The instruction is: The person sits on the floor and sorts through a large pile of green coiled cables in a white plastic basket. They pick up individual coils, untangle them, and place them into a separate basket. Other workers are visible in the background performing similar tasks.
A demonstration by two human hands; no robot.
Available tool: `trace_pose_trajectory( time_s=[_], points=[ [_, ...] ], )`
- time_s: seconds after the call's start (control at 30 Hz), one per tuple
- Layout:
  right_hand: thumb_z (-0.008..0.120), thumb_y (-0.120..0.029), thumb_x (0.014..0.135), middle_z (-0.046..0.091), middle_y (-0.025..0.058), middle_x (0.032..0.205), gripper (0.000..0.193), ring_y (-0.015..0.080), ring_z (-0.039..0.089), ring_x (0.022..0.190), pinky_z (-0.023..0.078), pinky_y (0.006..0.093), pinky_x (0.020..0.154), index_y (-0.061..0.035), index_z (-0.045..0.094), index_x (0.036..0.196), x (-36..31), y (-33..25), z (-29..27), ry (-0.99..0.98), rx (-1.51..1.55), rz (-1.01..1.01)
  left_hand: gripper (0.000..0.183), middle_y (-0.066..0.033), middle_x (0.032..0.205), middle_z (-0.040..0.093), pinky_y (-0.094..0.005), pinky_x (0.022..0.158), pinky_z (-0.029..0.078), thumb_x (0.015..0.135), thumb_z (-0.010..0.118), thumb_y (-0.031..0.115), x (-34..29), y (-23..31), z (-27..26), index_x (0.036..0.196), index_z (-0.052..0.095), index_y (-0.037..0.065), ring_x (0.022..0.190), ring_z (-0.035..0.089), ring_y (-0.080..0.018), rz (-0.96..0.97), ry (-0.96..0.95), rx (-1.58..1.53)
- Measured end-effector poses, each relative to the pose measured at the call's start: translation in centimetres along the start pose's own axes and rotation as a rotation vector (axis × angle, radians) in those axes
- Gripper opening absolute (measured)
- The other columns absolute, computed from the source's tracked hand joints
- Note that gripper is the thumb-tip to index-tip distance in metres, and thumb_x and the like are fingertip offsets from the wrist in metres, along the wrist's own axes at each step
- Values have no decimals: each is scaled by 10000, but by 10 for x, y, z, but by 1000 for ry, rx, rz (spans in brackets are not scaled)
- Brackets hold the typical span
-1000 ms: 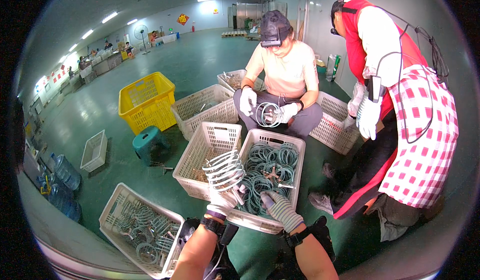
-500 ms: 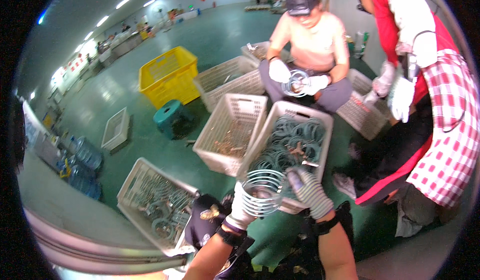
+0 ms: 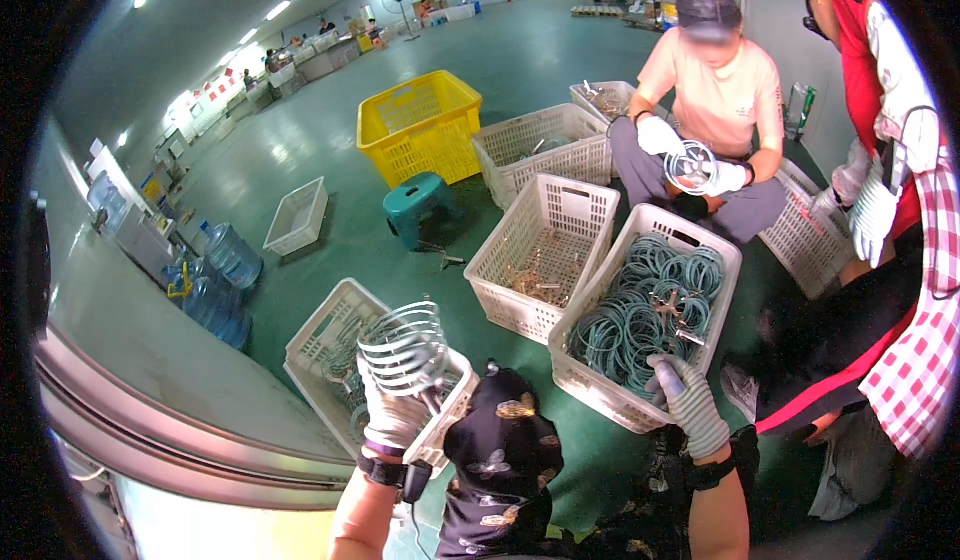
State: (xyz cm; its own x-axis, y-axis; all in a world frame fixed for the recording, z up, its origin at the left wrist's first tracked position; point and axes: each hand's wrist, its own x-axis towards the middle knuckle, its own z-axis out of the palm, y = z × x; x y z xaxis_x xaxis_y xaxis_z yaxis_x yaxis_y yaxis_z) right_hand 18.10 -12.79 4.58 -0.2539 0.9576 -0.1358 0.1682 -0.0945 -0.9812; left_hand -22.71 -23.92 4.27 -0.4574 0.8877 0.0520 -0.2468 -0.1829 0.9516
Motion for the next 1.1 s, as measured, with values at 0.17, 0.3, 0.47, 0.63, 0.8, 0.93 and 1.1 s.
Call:
trace_pose_trajectory(
  time_s=[0.17, 0.3, 0.47, 0.63, 0.8, 0.93, 1.1],
  points=[
    [560, -320, 1002, 634, 19, 790, 327, 67, 545, 637, 466, 230, 588, -32, 647, 1132, 4, 11, 18, -66, 110, 65, 654, -44, 987, 698, -406, 641, 523, 891, 453, 749, 11, -70, -145, 1141, 641, 175, 756, 609, -245, -262, 402, -685],
    [634, -510, 907, 626, 47, 796, 559, 104, 560, 638, 474, 242, 605, -25, 609, 1183, 8, 15, 24, -60, 184, 145, 682, -56, 921, 691, -408, 622, 528, 884, 447, 766, 24, -95, -230, 1116, 643, 155, 712, 609, -248, -204, 622, -698],
    [725, -451, 832, 636, 78, 727, 441, 159, 534, 505, 445, 281, 494, -51, 673, 1011, 29, 46, 17, 87, 249, 266, 690, -82, 901, 662, -408, 612, 548, 865, 510, 757, 58, -88, -328, 1117, 632, 126, 717, 613, -268, -169, 906, -666],
    [726, -419, 848, 662, 67, 746, 419, 166, 561, 531, 458, 306, 494, -67, 657, 1066, 49, 90, 2, 67, 254, 432, 757, -89, 970, 609, -347, 606, 554, 798, 565, 796, 91, -80, -406, 1125, 601, 114, 713, 597, -228, -49, 1037, -555],
    [725, -376, 837, 646, 44, 711, 310, 161, 558, 523, 433, 292, 480, -105, 679, 979, 48, 63, 6, 163, 227, 508, 741, -88, 929, 611, -360, 612, 544, 822, 551, 777, 140, -85, -416, 1149, 600, 113, 725, 605, -219, -112, 1072, -360],
    [714, -350, 845, 643, 74, 715, 338, 186, 559, 527, 452, 312, 472, -69, 671, 1029, 72, 83, 6, 86, 300, 473, 665, -94, 1038, 647, -365, 736, 531, 907, 567, 638, 140, -77, -514, 1291, 560, 95, 827, 636, -239, -200, 1115, -178],
    [695, -348, 857, 639, 81, 711, 330, 174, 560, 539, 451, 290, 489, -64, 674, 1024, 74, 77, 19, 84, 166, 473, 507, -68, 1316, 581, -335, 953, 444, 1015, 523, 349, 133, -82, -486, 1448, 449, 96, 1068, 573, -215, -42, 883, 242]
  ],
)
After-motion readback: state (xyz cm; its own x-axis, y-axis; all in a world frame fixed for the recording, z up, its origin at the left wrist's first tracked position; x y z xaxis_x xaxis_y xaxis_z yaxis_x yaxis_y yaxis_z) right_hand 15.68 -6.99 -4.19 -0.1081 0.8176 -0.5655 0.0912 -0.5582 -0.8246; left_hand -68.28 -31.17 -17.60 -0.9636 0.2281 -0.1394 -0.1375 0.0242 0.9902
